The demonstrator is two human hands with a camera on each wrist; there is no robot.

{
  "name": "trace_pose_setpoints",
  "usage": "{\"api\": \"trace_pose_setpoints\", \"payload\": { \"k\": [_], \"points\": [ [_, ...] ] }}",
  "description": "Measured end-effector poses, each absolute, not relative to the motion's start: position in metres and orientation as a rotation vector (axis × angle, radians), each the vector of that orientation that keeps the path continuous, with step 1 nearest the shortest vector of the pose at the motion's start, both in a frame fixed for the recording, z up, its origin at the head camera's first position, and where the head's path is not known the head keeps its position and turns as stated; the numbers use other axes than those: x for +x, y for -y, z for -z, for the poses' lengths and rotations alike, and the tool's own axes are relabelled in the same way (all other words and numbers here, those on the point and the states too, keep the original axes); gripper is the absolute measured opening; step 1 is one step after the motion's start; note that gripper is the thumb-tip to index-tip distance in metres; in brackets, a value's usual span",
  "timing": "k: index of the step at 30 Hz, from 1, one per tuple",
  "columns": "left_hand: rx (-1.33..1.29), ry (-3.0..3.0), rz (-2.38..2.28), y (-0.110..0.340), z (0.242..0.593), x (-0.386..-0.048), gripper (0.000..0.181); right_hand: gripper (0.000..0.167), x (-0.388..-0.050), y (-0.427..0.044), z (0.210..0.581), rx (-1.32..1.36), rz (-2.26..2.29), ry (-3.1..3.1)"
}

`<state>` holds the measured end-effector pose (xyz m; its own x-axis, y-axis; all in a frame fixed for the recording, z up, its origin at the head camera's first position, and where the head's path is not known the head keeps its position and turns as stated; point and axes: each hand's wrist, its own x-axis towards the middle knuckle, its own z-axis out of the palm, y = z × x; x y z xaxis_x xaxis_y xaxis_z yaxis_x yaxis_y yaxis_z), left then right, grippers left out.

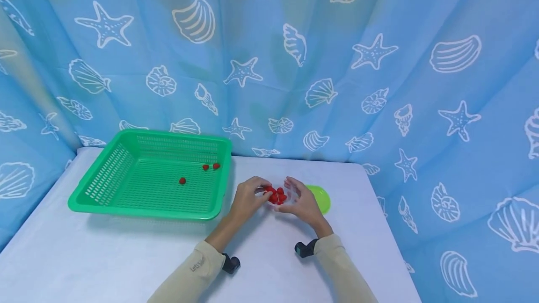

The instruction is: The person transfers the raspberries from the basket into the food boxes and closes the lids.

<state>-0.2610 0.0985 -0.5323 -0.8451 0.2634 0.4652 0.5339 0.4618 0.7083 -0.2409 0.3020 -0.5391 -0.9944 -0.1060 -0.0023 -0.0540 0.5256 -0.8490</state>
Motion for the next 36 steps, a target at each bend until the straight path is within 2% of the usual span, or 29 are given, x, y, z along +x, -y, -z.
{"api": "trace_pose_setpoints", "payload": {
  "k": [23, 36],
  "points": [
    [-0.862, 2.607, 1.012, -0.107, 0.523, -0.28, 0.036, 0.102, -0.244, -0.299, 0.538, -0.111, 1.494, -2.695],
    [-0.966, 2.664, 0.922, -0.112, 0.521, -0.286, 0.029, 0.102, -0.243, -0.3, 0.539, -0.07, 1.467, -2.705]
  ]
}}
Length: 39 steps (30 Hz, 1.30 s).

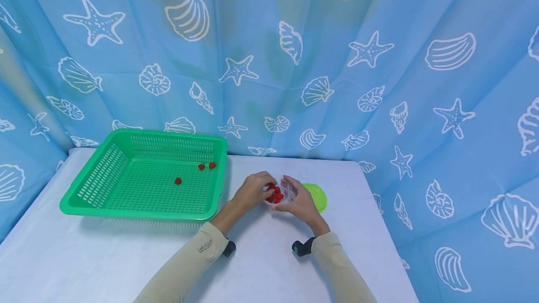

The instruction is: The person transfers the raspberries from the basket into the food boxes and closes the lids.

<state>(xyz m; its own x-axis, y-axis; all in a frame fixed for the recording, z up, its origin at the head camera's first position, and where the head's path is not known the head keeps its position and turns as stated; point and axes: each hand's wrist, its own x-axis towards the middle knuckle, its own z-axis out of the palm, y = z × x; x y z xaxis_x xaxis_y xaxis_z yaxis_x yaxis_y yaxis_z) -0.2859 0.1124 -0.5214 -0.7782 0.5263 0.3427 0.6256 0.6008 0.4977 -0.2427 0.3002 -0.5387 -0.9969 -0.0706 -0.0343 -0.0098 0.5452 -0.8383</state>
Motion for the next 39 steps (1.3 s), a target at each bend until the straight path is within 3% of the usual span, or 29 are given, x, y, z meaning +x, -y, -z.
{"api": "trace_pose_setpoints", "payload": {
  "k": [19, 29, 39],
  "points": [
    [-1.075, 2.888, 0.672, -0.125, 0.515, -0.294, 0.021, 0.103, -0.243, -0.301, 0.54, -0.089, 1.492, -2.7],
    [-0.968, 2.657, 1.03, -0.112, 0.519, -0.288, 0.026, 0.099, -0.244, -0.297, 0.539, -0.123, 1.514, -2.671],
    [-0.89, 2.268, 1.574, -0.087, 0.475, -0.259, 0.024, 0.1, -0.244, -0.298, 0.54, -0.083, 1.455, -2.693]
  ]
}}
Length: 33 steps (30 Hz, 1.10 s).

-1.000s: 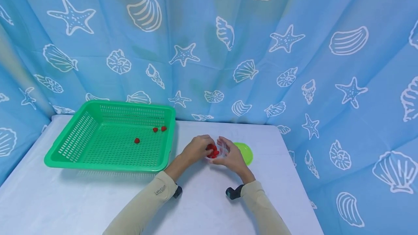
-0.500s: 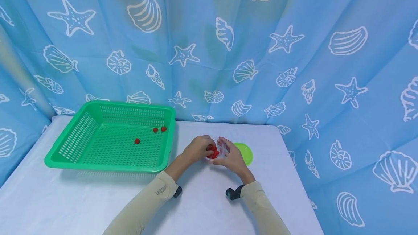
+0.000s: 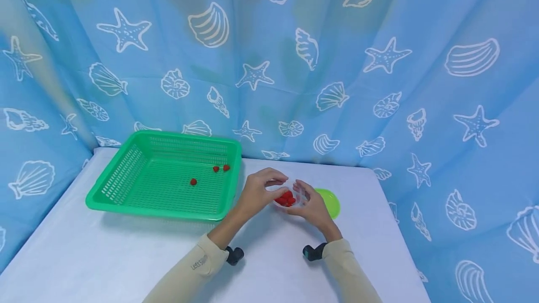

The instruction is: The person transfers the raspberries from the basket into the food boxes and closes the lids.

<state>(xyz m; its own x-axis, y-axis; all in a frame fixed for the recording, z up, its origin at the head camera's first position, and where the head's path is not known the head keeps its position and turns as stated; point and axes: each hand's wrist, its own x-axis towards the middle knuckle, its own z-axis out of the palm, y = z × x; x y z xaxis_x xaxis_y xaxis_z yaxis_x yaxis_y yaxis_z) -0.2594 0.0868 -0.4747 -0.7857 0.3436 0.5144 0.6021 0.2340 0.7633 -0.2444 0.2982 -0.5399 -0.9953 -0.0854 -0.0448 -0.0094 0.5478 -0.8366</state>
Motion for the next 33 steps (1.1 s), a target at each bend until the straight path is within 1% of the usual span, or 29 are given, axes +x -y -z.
{"api": "trace_pose_setpoints", "payload": {
  "k": [4, 9, 12, 16, 20, 24, 27, 31, 33],
  "points": [
    [-0.802, 2.153, 1.813, -0.072, 0.456, -0.258, 0.026, 0.101, -0.244, -0.307, 0.54, -0.113, 1.47, -2.678],
    [-0.646, 1.942, 2.222, -0.049, 0.434, -0.273, 0.03, 0.098, -0.247, -0.316, 0.54, -0.155, 1.521, -2.653],
    [-0.528, 1.918, 2.318, -0.032, 0.422, -0.284, 0.033, 0.099, -0.249, -0.317, 0.541, -0.164, 1.518, -2.65],
    [-0.427, 1.931, 2.38, -0.013, 0.413, -0.304, 0.031, 0.1, -0.248, -0.316, 0.542, -0.138, 1.469, -2.672],
    [-0.28, 1.987, 2.446, 0.005, 0.417, -0.329, 0.033, 0.101, -0.248, -0.313, 0.541, -0.129, 1.47, -2.672],
    [-0.071, 1.906, 2.72, 0.025, 0.427, -0.351, 0.044, 0.101, -0.249, -0.31, 0.54, -0.14, 1.457, -2.677],
    [0.127, 1.841, 2.894, 0.04, 0.435, -0.363, 0.049, 0.101, -0.251, -0.307, 0.54, -0.137, 1.45, -2.681],
    [0.342, 2.073, 2.833, 0.056, 0.447, -0.371, 0.044, 0.099, -0.252, -0.302, 0.54, -0.135, 1.472, -2.656],
    [0.355, 2.259, 2.719, 0.059, 0.454, -0.373, 0.041, 0.099, -0.252, -0.301, 0.539, -0.135, 1.479, -2.648]
  ]
}}
